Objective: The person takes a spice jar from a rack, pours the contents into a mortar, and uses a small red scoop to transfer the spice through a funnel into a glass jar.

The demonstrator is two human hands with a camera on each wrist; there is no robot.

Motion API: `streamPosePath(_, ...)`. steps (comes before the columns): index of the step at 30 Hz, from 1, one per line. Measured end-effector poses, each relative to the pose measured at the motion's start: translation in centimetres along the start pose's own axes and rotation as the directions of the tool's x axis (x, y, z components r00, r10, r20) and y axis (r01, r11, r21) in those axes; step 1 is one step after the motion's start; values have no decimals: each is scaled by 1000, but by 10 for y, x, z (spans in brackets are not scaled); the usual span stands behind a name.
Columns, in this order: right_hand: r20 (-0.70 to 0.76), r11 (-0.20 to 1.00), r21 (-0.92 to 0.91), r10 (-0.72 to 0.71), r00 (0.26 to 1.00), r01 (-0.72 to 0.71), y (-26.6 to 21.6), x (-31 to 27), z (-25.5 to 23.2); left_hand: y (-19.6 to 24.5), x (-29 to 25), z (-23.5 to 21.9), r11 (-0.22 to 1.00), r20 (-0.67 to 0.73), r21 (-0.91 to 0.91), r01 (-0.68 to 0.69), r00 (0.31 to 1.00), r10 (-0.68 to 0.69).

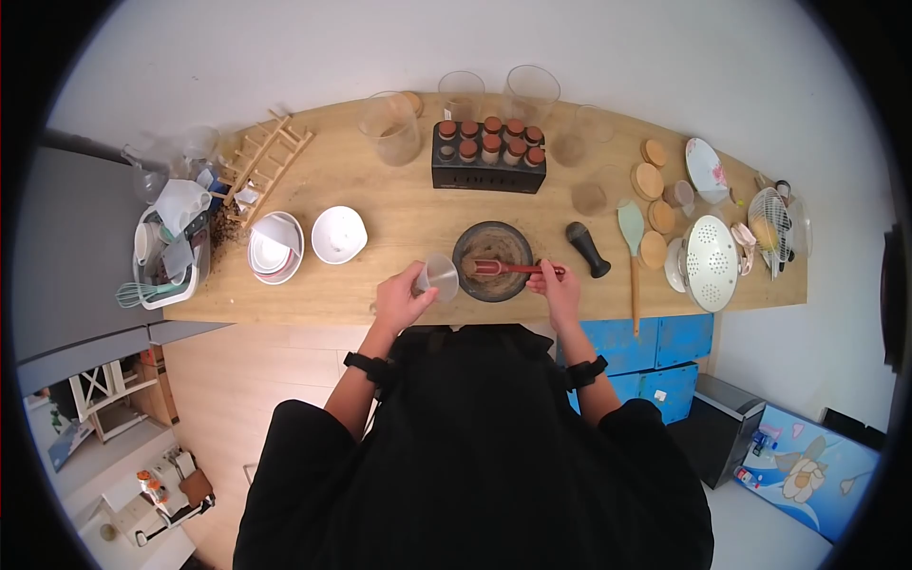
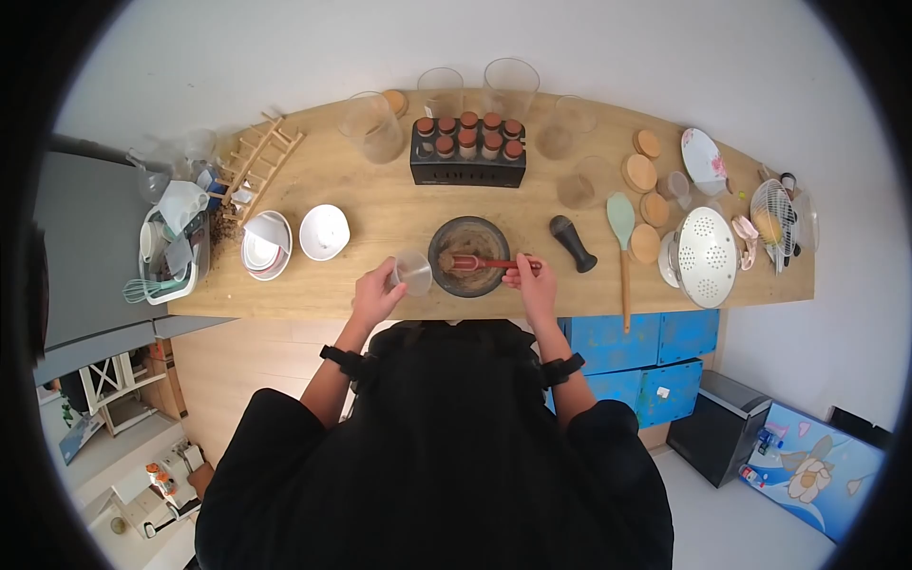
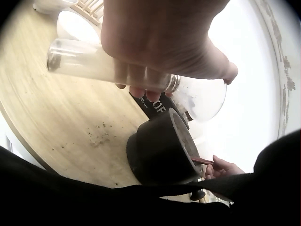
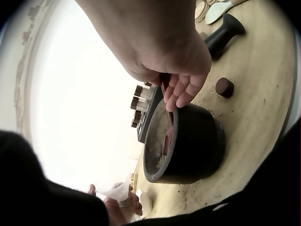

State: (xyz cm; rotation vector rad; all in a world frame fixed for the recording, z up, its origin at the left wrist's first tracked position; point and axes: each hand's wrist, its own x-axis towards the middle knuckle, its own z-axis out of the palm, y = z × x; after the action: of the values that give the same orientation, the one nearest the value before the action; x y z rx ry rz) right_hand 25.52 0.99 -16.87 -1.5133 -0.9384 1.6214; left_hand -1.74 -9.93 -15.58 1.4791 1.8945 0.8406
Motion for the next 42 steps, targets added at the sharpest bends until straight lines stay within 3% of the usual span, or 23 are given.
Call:
streamPosePath(8,41,981,175,81,996,-87,-20,-13,-14,-5,14,10,993,-33,60,-105,994,108)
streamPosePath(14,64,978,193,-90,994,76,-73,-50,2,1,34,21,962,-81,-114,-250,967,242)
streamPosePath(16,98,973,20,-231,968,230,-91,-67,22,9,39,23,934,-125,-191,-304,951,284)
streamPosePath(17,95,973,21,-233,968,232,-94,-73,26,18,41,20,919,-132,-226,-324,945,301)
streamPosePath(19,306,907,-105,-361,881,408,-98,-82,30,27,44,17,901,-143,-262,-347,937,319)
streamPosePath(20,306,906,-106,-363,880,410,-101,-85,30,29,45,16,888,-146,-286,-362,932,332)
streamPosePath(22,447,810,-184,-435,782,556,-109,-91,28,33,46,14,874,-154,-308,-375,927,343)
streamPosePath(23,450,811,-184,-433,781,556,-115,-94,28,36,45,12,856,-153,-370,-362,932,328)
streamPosePath(25,525,587,-308,-552,648,749,-127,-99,28,36,44,17,834,-154,-430,-346,938,309)
streamPosePath(27,457,593,-281,-608,649,754,-129,-104,26,28,43,31,669,-106,-727,-155,988,114)
streamPosePath(29,382,598,-255,-660,647,760,-126,-101,20,23,44,30,673,-103,-720,-169,985,137)
streamPosePath(31,115,687,-205,-690,715,697,-114,-89,8,16,43,29,676,-96,-714,-181,982,161)
streamPosePath(32,116,688,-206,-689,716,696,-110,-82,9,12,42,29,659,-125,-732,-171,985,117)
streamPosePath(34,147,607,-537,-617,774,586,-106,-64,12,7,41,26,641,-153,-751,-162,986,70)
streamPosePath(35,147,607,-537,-616,774,585,-96,-55,15,5,42,22,690,-191,-693,-207,976,102)
streamPosePath(37,247,409,-680,-654,715,609,-69,-38,24,6,39,14,736,-225,-629,-250,965,135)
streamPosePath(38,246,411,-679,-653,716,608,-61,-32,25,10,37,10,773,-228,-585,-248,964,137)
streamPosePath(41,216,449,-718,-582,784,531,-39,-17,20,1,32,8,817,-226,-525,-239,964,137)
streamPosePath(42,85,715,-577,-428,900,394,-30,-11,14,-5,29,8,829,-221,-510,-230,966,132)
